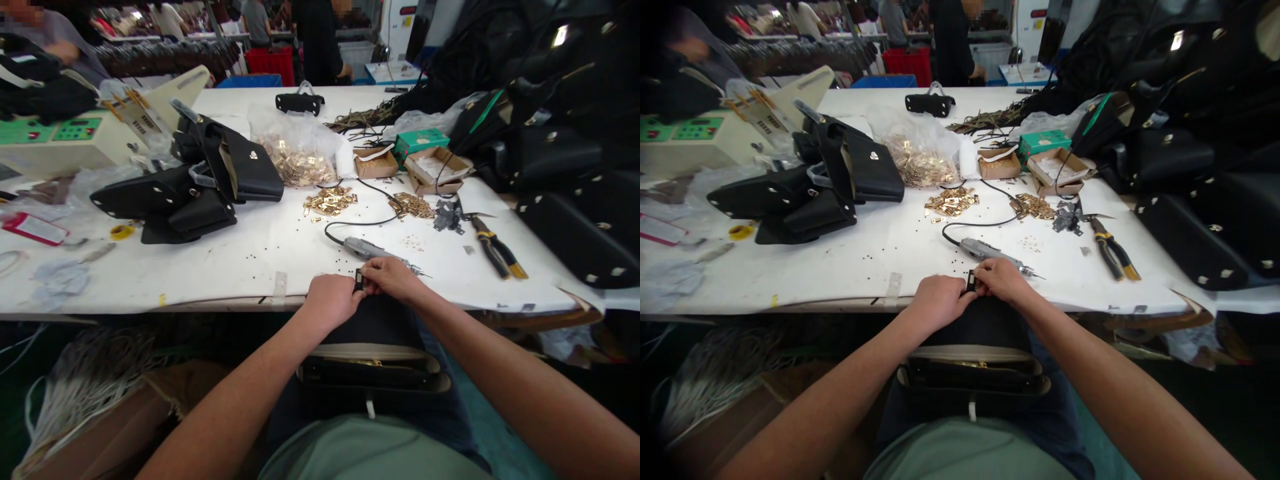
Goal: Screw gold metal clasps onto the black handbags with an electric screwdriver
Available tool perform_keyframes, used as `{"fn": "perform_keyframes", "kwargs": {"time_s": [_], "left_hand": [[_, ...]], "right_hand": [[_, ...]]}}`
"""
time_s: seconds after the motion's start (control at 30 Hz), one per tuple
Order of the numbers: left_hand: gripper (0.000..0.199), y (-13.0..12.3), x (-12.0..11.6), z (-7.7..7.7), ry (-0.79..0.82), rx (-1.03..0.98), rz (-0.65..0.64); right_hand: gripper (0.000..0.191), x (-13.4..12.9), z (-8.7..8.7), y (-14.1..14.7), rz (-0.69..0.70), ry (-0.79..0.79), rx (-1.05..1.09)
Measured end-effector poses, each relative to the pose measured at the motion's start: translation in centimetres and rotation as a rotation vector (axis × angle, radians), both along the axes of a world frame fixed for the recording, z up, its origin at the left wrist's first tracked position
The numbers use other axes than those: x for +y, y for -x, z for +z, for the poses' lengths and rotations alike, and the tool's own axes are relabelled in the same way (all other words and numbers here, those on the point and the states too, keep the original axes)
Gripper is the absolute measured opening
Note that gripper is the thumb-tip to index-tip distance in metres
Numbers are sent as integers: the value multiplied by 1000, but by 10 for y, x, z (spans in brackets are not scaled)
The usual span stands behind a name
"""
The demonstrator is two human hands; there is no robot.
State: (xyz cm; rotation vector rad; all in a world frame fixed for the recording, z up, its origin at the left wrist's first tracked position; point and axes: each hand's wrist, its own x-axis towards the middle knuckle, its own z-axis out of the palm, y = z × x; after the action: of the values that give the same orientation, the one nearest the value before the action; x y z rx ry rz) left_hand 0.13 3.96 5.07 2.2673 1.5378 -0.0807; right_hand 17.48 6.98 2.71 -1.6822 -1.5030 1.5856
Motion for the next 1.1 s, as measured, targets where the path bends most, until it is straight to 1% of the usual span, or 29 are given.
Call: {"fn": "perform_keyframes", "kwargs": {"time_s": [0.07, 0.13, 0.2, 0.27, 0.33, 0.5, 0.6, 0.63, 0.73, 0.83, 0.9, 0.97, 1.1], "left_hand": [[29, 4, -3, -4, -151, -49, 2], [21, 8, -7, -12, -280, -142, -5], [12, 11, -10, -20, -323, -228, -27], [9, 13, -11, -25, -328, -266, -67], [12, 14, -11, -28, -333, -250, -98], [14, 15, -6, -26, -313, -204, -103], [14, 15, -4, -25, -308, -198, -99], [14, 14, -4, -25, -308, -196, -97], [14, 14, -4, -26, -307, -199, -84], [16, 15, -4, -27, -311, -219, -82], [15, 16, -4, -29, -308, -251, -87], [13, 18, -2, -33, -302, -302, -85], [13, 21, 1, -41, -294, -399, -70]], "right_hand": [[20, 2, -3, 0, 21, -37, -38], [20, 4, -6, 1, 39, -68, -76], [21, 5, -9, 2, 42, -83, -101], [21, 5, -11, 3, 46, -95, -130], [20, 6, -10, 4, 53, -106, -164], [17, 10, 3, 10, 88, -141, -262], [12, 8, 8, 13, 76, -190, -331], [11, 5, 8, 12, 60, -219, -352], [25, -7, 1, 10, 13, -331, -362], [17, -20, -6, 6, 60, -457, -328], [15, -25, -8, 5, 92, -501, -330], [17, -25, -8, 5, 91, -478, -337], [15, -18, -5, 7, 80, -341, -357]]}}
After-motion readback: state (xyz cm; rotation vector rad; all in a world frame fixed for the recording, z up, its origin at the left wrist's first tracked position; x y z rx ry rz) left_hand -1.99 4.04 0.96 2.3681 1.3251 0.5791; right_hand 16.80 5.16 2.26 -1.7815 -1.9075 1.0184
